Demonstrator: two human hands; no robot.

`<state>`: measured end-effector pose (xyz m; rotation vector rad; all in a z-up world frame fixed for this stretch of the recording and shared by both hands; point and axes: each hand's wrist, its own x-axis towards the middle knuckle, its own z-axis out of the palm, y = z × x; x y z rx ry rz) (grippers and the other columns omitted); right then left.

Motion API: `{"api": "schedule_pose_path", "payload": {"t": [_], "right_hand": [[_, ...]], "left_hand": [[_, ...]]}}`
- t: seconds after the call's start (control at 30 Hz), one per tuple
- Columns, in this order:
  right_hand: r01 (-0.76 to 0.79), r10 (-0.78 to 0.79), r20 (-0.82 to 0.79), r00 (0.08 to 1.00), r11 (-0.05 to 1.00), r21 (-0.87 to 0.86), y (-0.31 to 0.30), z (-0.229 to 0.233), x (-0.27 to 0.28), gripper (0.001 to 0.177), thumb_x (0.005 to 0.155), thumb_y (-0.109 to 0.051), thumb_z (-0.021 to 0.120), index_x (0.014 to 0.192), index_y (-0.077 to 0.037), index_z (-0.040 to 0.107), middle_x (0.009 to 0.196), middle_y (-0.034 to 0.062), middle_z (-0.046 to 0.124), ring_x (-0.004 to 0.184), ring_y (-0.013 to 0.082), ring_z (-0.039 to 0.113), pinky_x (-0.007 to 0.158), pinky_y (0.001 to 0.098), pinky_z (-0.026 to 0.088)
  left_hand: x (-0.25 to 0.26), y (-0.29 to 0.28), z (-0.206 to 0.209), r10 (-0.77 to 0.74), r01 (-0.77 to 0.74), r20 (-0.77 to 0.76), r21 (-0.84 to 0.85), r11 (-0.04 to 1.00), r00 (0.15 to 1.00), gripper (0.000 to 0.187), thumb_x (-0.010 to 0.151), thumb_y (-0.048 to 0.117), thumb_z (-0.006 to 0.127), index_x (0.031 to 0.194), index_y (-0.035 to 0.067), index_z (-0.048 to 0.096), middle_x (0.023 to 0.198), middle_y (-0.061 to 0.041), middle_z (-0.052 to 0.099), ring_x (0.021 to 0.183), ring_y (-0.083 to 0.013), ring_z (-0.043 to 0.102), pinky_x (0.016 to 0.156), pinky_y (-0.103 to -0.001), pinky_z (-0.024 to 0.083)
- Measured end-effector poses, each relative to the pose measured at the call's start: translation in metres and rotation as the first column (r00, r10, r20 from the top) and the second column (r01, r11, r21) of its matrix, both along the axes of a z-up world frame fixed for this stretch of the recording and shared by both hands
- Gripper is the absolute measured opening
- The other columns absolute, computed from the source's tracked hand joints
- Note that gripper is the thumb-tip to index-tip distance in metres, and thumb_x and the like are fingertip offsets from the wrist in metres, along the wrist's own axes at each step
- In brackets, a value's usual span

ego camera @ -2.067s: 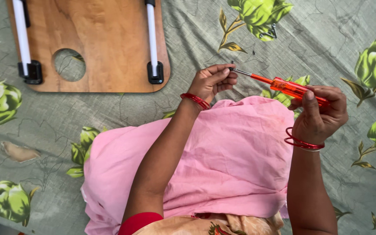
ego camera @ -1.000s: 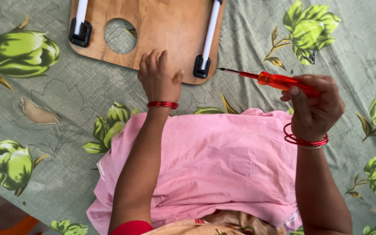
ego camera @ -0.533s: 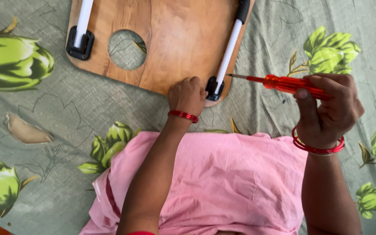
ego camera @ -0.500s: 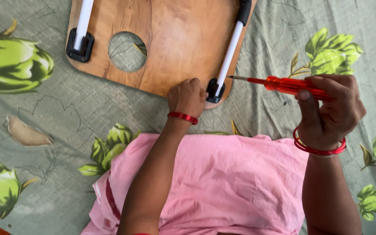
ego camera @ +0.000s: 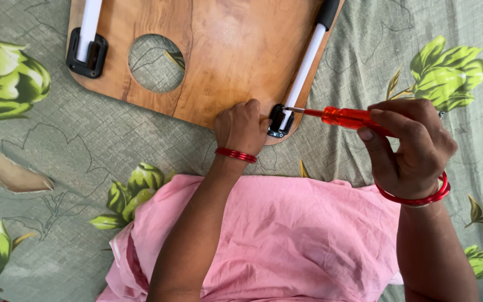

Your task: The person uses a red screwdriver to tighten screws on the black plastic brackets of a wooden board with white legs. They work on each bracket in turn, securing the legs to the board.

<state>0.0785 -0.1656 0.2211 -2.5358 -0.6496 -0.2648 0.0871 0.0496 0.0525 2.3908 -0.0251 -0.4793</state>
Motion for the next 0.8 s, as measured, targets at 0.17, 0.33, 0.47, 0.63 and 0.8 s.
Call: {"api": "schedule_pose_path", "payload": {"t": [0.17, 0.33, 0.47, 0.63, 0.8], "right_hand": [[-0.036, 0.036, -0.003, 0.999, 0.999, -0.026, 0.016, 0.008, 0.002, 0.023, 0.094, 0.005, 0.081, 0.110, 0.001, 0.065, 0.103, 0.0186, 0.069, 0.086, 0.0277, 0.070, 0.070, 0.0340, 0.055], [-0.045, 0.045, -0.005, 0.999, 0.998, -0.045, 0.029, 0.013, 0.001, 0.023, 0.094, 0.006, 0.081, 0.110, 0.001, 0.065, 0.102, 0.0179, 0.069, 0.083, 0.0268, 0.069, 0.068, 0.0340, 0.054], [-0.037, 0.037, 0.000, 0.999, 0.998, -0.052, 0.034, 0.010, 0.001, 0.023, 0.095, 0.007, 0.081, 0.110, 0.001, 0.065, 0.103, 0.0177, 0.069, 0.084, 0.0268, 0.068, 0.069, 0.0340, 0.054], [-0.041, 0.041, 0.001, 0.999, 0.997, -0.070, 0.036, 0.007, -0.001, 0.023, 0.097, 0.006, 0.081, 0.112, 0.000, 0.065, 0.105, 0.0173, 0.069, 0.085, 0.0267, 0.069, 0.072, 0.0340, 0.055], [-0.039, 0.039, -0.003, 0.999, 0.994, -0.102, 0.038, 0.008, -0.002, 0.023, 0.099, 0.005, 0.081, 0.113, 0.000, 0.065, 0.106, 0.0169, 0.069, 0.086, 0.0265, 0.069, 0.073, 0.0341, 0.055]], "left_hand": [[-0.002, -0.001, -0.002, 0.016, -0.016, 0.044, -0.002, 1.000, 0.999, 0.026, 0.077, 0.027, 0.081, 0.088, 0.006, 0.071, 0.083, -0.016, 0.073, 0.078, -0.0356, 0.073, 0.071, -0.050, 0.055], [-0.003, -0.001, -0.005, 0.031, -0.031, 0.065, -0.012, 0.999, 0.997, 0.024, 0.076, 0.025, 0.080, 0.088, 0.006, 0.071, 0.081, -0.015, 0.073, 0.077, -0.0338, 0.073, 0.072, -0.049, 0.055], [-0.004, -0.001, -0.007, 0.041, -0.038, 0.068, -0.037, 0.999, 0.997, 0.020, 0.075, 0.023, 0.080, 0.086, 0.008, 0.072, 0.078, -0.014, 0.073, 0.076, -0.0326, 0.073, 0.072, -0.048, 0.055], [-0.003, -0.003, -0.011, 0.026, -0.025, 0.037, -0.023, 0.999, 0.999, 0.019, 0.077, 0.022, 0.080, 0.083, 0.007, 0.071, 0.076, -0.015, 0.072, 0.074, -0.0321, 0.073, 0.070, -0.046, 0.056], [-0.003, -0.004, -0.013, 0.013, -0.012, 0.053, -0.016, 1.000, 0.998, 0.021, 0.076, 0.024, 0.081, 0.084, 0.007, 0.070, 0.075, -0.014, 0.072, 0.072, -0.0321, 0.073, 0.068, -0.047, 0.056]]}}
